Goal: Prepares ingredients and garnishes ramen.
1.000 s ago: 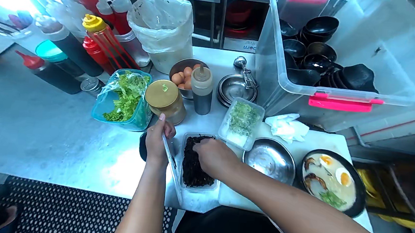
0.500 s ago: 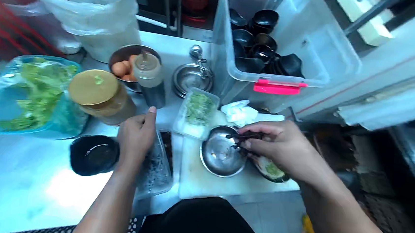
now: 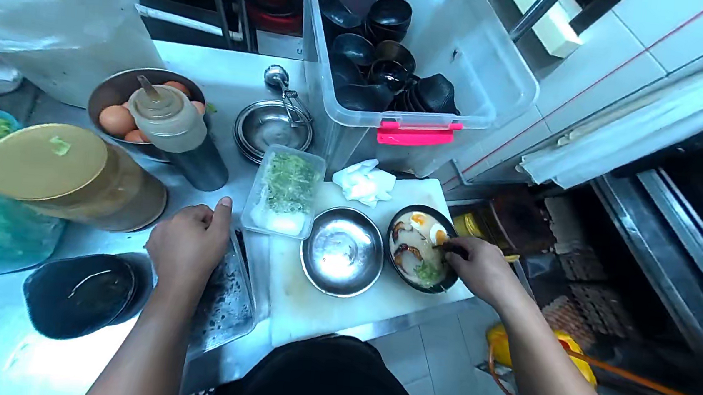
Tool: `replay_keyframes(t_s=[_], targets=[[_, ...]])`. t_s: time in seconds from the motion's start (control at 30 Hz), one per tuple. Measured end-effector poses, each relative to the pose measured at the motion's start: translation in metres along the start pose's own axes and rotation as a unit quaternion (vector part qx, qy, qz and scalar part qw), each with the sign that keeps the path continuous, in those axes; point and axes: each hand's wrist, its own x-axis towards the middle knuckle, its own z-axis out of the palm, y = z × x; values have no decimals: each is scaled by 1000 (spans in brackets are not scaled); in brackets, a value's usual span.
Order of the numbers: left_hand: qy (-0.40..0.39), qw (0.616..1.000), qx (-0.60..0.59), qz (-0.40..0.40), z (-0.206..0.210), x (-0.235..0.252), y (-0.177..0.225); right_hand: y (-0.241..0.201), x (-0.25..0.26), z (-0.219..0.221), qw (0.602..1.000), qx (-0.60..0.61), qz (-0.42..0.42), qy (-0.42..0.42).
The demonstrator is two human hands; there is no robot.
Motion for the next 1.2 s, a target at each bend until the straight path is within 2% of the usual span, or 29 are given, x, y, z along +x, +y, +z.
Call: replay_keyframes(t_s=[0.27, 0.5, 0.77, 0.9, 0.97, 1.07, 1.2], targets=[[13, 1000, -6, 6, 2, 1, -3, -2, -5, -3, 997, -66, -21, -25], [7, 1000, -3, 15, 2, 0, -5, 0, -11, -8, 998, -28, -20, 49], [30, 998, 19, 42, 7, -3, -1, 9, -15, -9, 998, 8, -30, 46], [32, 996, 45, 72, 16, 0, -2, 10, -18, -6, 997, -15, -63, 45], [20, 994, 65, 80, 21, 3, -2, 12, -19, -2, 992, -22, -88, 83], [-21, 993, 105, 48, 21, 6, 2, 16, -18, 4, 985, -22, -121, 124], [-78, 983, 163, 15, 20, 8, 11, 21, -18, 6, 985, -20, -128, 114]])
